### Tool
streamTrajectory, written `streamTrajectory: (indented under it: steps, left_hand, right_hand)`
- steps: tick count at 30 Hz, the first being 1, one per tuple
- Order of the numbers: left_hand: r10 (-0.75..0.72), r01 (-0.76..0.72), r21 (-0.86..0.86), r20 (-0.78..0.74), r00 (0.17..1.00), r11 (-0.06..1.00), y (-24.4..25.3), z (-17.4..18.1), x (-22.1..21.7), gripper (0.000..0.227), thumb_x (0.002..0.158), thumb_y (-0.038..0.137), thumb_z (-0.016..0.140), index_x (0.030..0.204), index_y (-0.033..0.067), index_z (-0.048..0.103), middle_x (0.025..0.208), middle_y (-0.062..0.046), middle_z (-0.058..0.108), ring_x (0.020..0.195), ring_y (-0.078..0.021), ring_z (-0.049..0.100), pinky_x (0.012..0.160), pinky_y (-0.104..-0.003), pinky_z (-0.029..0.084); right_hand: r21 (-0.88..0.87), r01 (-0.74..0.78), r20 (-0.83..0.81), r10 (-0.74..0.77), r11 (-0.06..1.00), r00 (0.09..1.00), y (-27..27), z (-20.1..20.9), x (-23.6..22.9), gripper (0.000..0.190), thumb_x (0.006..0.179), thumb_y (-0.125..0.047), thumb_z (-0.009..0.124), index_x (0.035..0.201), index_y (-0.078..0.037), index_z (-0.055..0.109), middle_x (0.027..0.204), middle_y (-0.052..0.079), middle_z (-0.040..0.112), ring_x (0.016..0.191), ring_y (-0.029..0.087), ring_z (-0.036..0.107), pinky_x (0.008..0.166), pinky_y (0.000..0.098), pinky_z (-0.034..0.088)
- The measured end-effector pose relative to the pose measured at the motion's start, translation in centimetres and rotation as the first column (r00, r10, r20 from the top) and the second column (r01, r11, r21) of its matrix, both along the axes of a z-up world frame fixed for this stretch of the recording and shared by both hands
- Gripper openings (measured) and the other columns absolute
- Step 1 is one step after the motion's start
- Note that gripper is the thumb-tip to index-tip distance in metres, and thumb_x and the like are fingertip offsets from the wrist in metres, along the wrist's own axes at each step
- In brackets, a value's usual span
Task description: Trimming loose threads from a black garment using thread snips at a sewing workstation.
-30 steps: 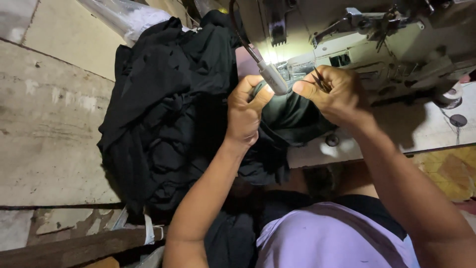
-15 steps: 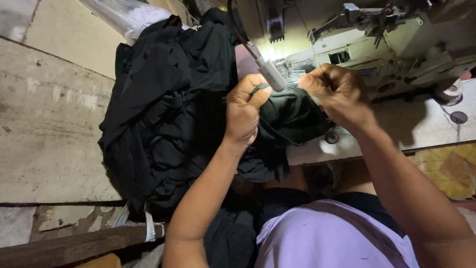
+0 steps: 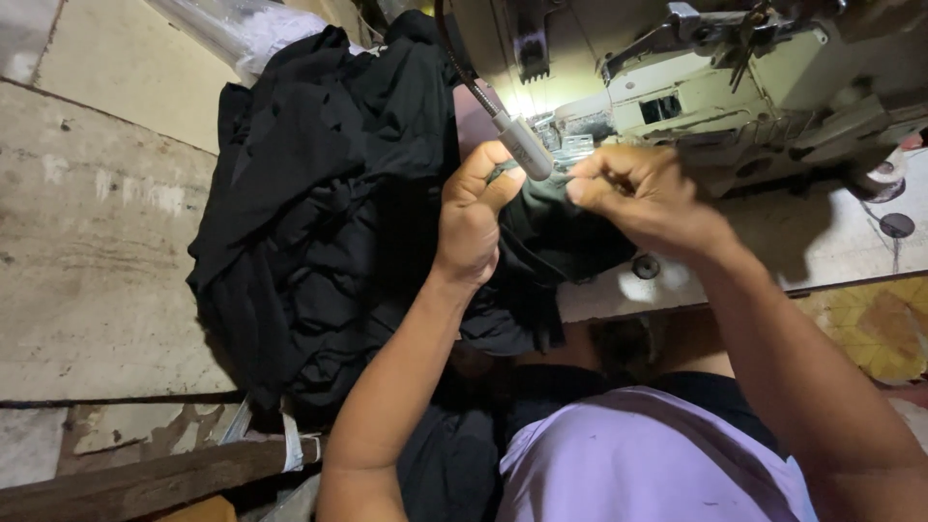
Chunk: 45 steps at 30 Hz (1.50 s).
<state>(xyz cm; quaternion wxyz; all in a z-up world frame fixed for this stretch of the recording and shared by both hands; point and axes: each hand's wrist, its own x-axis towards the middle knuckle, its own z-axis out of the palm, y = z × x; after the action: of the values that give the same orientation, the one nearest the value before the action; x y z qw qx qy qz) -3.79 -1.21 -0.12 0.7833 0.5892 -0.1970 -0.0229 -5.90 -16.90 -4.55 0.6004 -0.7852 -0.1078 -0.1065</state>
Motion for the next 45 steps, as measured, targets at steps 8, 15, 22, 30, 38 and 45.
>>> streamTrajectory:
  steps: [8,15,22,30,38,45]
  left_hand:
    - [-0.014,0.003,-0.079,-0.135,0.991,0.997,1.3,-2.6,2.0,0.006,0.077,0.006,0.055,0.076,0.0043,0.060,0.059,-0.002,0.045,0.052,-0.0065,0.041,0.050,-0.018,0.041]
    - [0.051,-0.058,-0.059,-0.120,0.991,0.997,1.0,-3.2,2.5,0.007,0.080,0.008,0.053,0.079,0.0059,0.060,0.061,-0.001,0.046,0.054,-0.0058,0.043,0.051,-0.018,0.043]
    - [0.004,-0.042,0.166,0.217,0.976,0.985,2.0,-1.1,2.0,0.002,0.078,0.005,0.056,0.079,0.0067,0.056,0.057,0.005,0.036,0.056,-0.0033,0.034,0.054,-0.015,0.033]
    - [0.049,-0.399,0.319,0.726,0.686,0.860,4.5,1.3,3.2,0.011,0.077,0.004,0.063,0.085,0.0085,0.058,0.075,-0.003,0.056,0.071,-0.0215,0.057,0.071,-0.030,0.046]
    - [-0.043,-0.444,0.380,0.797,0.603,0.811,5.3,2.3,0.3,0.025,0.072,0.011,0.069,0.093,0.0061,0.057,0.088,-0.008,0.054,0.086,-0.0284,0.053,0.080,-0.040,0.044]
    - [-0.149,0.154,0.017,-0.176,0.973,0.988,1.4,-1.9,-3.8,0.024,0.083,0.017,0.053,0.100,-0.0002,0.052,0.088,-0.013,0.058,0.075,-0.0170,0.058,0.071,-0.028,0.051]
  right_hand:
    - [0.166,0.015,-0.018,-0.013,0.986,1.000,-0.4,0.4,-0.5,0.014,0.087,-0.014,0.057,0.075,-0.006,0.057,0.049,-0.001,0.042,0.046,0.004,0.042,0.044,0.0158,0.031]
    - [0.143,0.051,0.044,-0.057,0.988,0.997,-0.6,1.7,-1.3,0.015,0.088,-0.012,0.057,0.075,-0.003,0.058,0.049,0.001,0.041,0.046,0.007,0.043,0.043,0.0175,0.031]
    - [0.039,0.169,0.142,-0.173,0.985,0.975,-0.3,1.8,-1.6,0.013,0.090,-0.008,0.059,0.080,0.000,0.058,0.052,0.007,0.045,0.051,0.010,0.041,0.048,0.0222,0.034]
    - [-0.006,0.273,0.284,-0.260,0.962,0.923,2.2,1.2,-2.3,0.008,0.077,-0.005,0.071,0.074,-0.005,0.063,0.051,0.009,0.049,0.050,0.019,0.051,0.048,0.0261,0.039]
    - [-0.066,0.389,0.302,-0.353,0.919,0.886,0.1,-2.6,-0.7,0.014,0.082,-0.010,0.072,0.076,-0.005,0.059,0.063,0.007,0.052,0.057,0.020,0.052,0.051,0.0268,0.040]
    - [-0.260,0.304,0.685,-0.047,0.916,0.727,1.8,3.3,-2.8,0.007,0.087,0.003,0.062,0.085,0.003,0.055,0.078,0.014,0.054,0.063,0.023,0.051,0.057,0.0328,0.040]
